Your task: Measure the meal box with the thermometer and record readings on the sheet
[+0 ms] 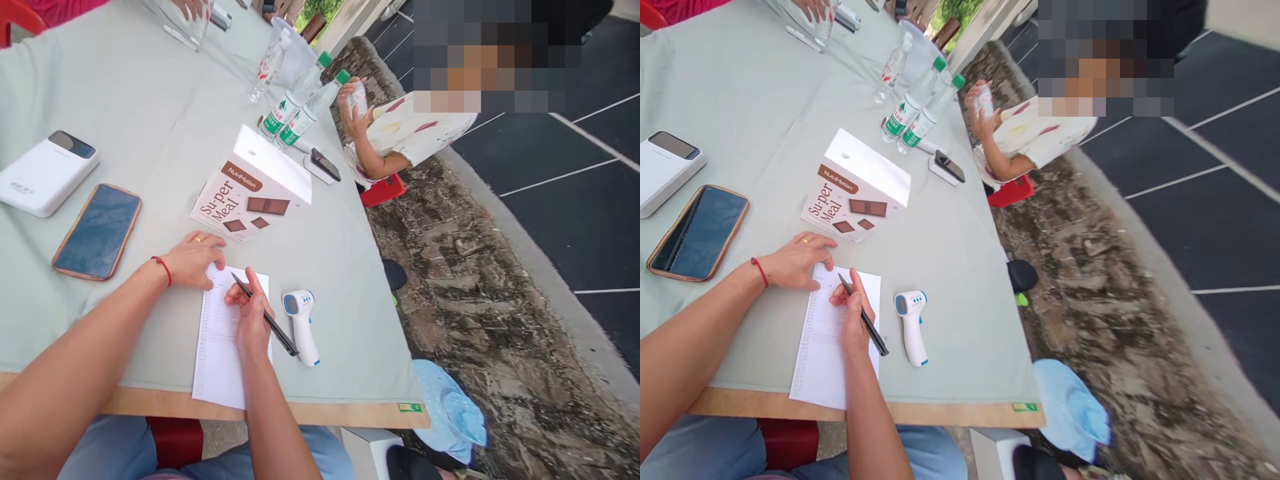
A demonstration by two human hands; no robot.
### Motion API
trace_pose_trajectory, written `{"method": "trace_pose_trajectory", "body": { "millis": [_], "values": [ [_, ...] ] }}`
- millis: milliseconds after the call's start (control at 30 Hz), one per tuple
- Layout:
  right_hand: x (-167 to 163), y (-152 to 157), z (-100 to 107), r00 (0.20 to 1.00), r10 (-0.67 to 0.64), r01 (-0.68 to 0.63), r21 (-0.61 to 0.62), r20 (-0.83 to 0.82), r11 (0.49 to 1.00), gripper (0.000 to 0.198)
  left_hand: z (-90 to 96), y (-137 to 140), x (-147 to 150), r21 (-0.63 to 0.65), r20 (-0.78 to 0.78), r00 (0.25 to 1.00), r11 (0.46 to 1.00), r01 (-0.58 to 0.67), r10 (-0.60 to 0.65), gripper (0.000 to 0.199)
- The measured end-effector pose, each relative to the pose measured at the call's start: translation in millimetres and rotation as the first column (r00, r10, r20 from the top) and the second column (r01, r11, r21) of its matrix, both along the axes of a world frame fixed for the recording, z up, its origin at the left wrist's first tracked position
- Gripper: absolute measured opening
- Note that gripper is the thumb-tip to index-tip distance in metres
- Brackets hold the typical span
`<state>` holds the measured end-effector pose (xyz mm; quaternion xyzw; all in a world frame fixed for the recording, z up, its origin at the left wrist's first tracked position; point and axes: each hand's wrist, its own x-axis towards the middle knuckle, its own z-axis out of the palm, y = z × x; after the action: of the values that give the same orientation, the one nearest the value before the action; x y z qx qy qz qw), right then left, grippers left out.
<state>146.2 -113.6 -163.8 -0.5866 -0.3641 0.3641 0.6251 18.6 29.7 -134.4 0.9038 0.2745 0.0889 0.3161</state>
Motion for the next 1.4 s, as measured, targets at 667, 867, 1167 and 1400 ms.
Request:
{"method": "trace_pose_trajectory", "body": {
  "millis": [667, 867, 1167, 1400],
  "values": [
    [-10, 11, 3, 0.937, -0.13, 0.177, -0.12, 0.323, 0.977, 0.011, 11.6, -4, 2, 0.058, -0.171, 0.985, 0.998, 0.034, -0.024, 0.035],
    [-11, 11, 2, 0.93, -0.095, 0.138, -0.097, 0.355, 0.986, 0.011, 11.1, -4, 2, 0.051, -0.17, 0.985, 0.998, 0.034, -0.025, 0.037],
    [-11, 12, 1, 0.921, -0.069, 0.119, -0.108, 0.383, 0.987, 0.011, 9.3, -4, 2, 0.064, -0.162, 0.986, 0.997, 0.037, -0.027, 0.037],
    [-11, 12, 1, 0.924, -0.058, 0.108, -0.111, 0.379, 0.988, 0.01, 6.9, -4, 1, 0.072, -0.15, 0.989, 0.997, 0.03, -0.019, 0.036]
  ]
}}
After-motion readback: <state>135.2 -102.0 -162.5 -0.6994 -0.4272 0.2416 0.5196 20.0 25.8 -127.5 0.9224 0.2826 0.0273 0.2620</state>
